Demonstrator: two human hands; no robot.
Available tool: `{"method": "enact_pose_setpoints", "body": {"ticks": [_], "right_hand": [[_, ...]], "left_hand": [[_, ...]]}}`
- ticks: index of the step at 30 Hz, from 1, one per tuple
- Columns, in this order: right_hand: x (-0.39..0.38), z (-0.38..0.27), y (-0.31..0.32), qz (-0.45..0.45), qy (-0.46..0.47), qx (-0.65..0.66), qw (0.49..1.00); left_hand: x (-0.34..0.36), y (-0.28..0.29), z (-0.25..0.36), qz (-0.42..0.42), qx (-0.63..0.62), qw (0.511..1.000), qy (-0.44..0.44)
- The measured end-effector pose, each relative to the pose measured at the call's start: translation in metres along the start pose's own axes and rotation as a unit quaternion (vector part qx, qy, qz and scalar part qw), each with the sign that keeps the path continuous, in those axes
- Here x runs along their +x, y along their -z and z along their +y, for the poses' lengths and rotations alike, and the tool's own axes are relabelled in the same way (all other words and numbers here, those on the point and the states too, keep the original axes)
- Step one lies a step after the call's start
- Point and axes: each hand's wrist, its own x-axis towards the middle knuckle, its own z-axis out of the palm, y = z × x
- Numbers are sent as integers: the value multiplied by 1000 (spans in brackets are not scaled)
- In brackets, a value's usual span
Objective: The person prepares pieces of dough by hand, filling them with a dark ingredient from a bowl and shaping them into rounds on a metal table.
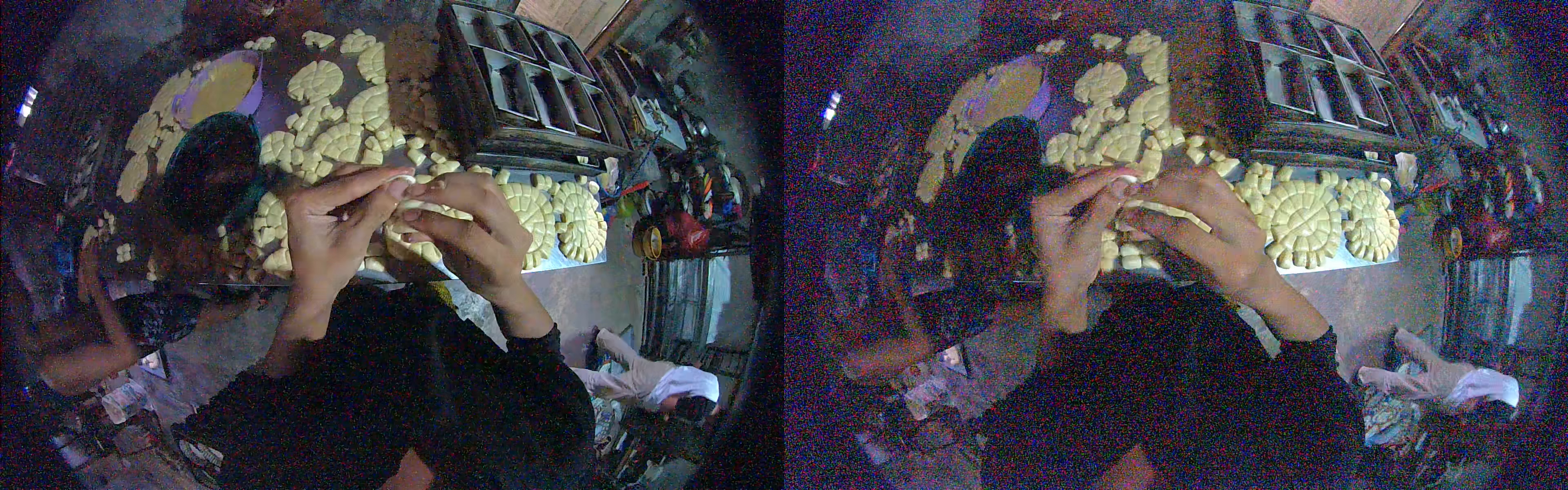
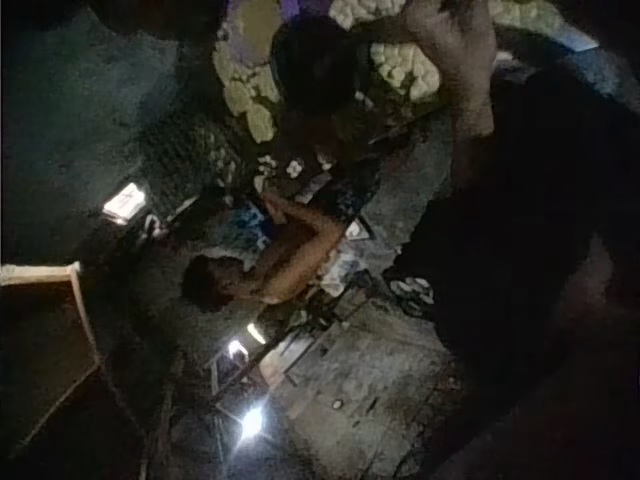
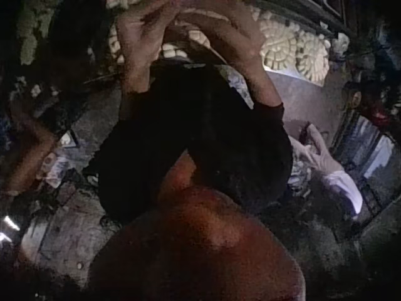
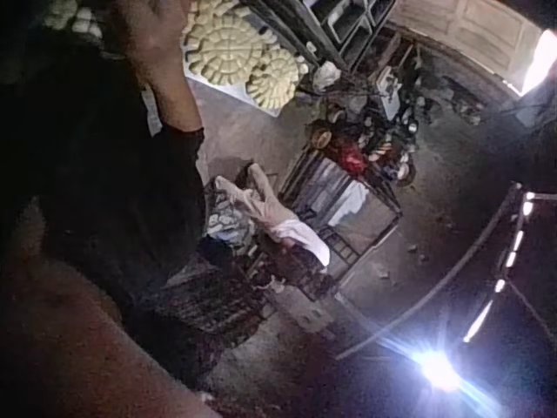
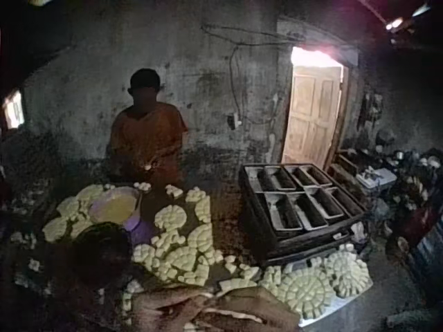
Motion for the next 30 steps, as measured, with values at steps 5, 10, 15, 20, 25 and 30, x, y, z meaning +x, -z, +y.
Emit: {"method": "enact_pose_setpoints", "body": {"ticks": [5, 10, 15, 20, 25, 30], "right_hand": [[-7, 1, 24, 7, 0, 0, 1000], [-19, 9, 46, -12, 23, 8, 1000], [-23, 13, 59, -6, 1, 58, 998], [-19, 9, 78, -16, -64, 54, 996], [-6, 6, 94, -31, -98, 80, 991], [-27, 22, 89, 18, -101, 187, 977]], "left_hand": [[-6, -15, 1, -22, -84, 993, 77], [-5, -45, 1, -2, 15, 1000, 3], [-11, -66, 3, 35, 97, 990, -94], [-22, -79, 26, 8, 108, 994, 6], [-19, -70, 31, -122, 116, 981, -95], [-32, -72, 17, -73, 51, 995, -47]]}}
